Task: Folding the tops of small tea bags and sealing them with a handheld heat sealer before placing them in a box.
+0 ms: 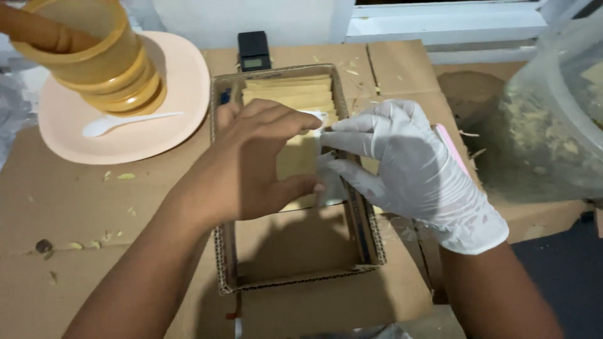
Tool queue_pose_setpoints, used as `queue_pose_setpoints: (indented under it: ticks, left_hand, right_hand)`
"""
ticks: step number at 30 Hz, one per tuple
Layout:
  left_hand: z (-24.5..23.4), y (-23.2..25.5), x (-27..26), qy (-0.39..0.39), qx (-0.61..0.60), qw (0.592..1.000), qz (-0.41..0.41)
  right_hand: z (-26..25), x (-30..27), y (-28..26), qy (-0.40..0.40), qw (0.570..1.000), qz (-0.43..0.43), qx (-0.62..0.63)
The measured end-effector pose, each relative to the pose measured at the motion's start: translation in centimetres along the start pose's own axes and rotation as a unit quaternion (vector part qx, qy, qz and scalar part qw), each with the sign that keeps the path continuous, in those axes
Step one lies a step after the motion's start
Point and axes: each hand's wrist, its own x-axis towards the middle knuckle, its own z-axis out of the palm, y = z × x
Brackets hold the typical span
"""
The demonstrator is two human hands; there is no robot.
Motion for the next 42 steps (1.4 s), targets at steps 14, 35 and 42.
queue_pose_setpoints:
  ticks: [14, 35, 42]
  left_hand:
    - [8.6, 4.8, 11.9, -0.189, 0.047, 0.974, 0.112]
    - [18.1, 7.8, 18.6, -0.343, 0.276, 0.888, 0.129]
    - [16.7, 6.7, 18.9, -0.326, 0.211, 0.914, 0.115]
  right_hand:
    - [-6.3, -9.1, 5.3, 0.017, 0.985, 0.163, 0.059]
    - [-0.6, -16.4, 7.9, 0.065, 0.949, 0.3, -0.071]
    - [2.6, -19.7, 10.2, 0.013, 0.915, 0.4, -0.045]
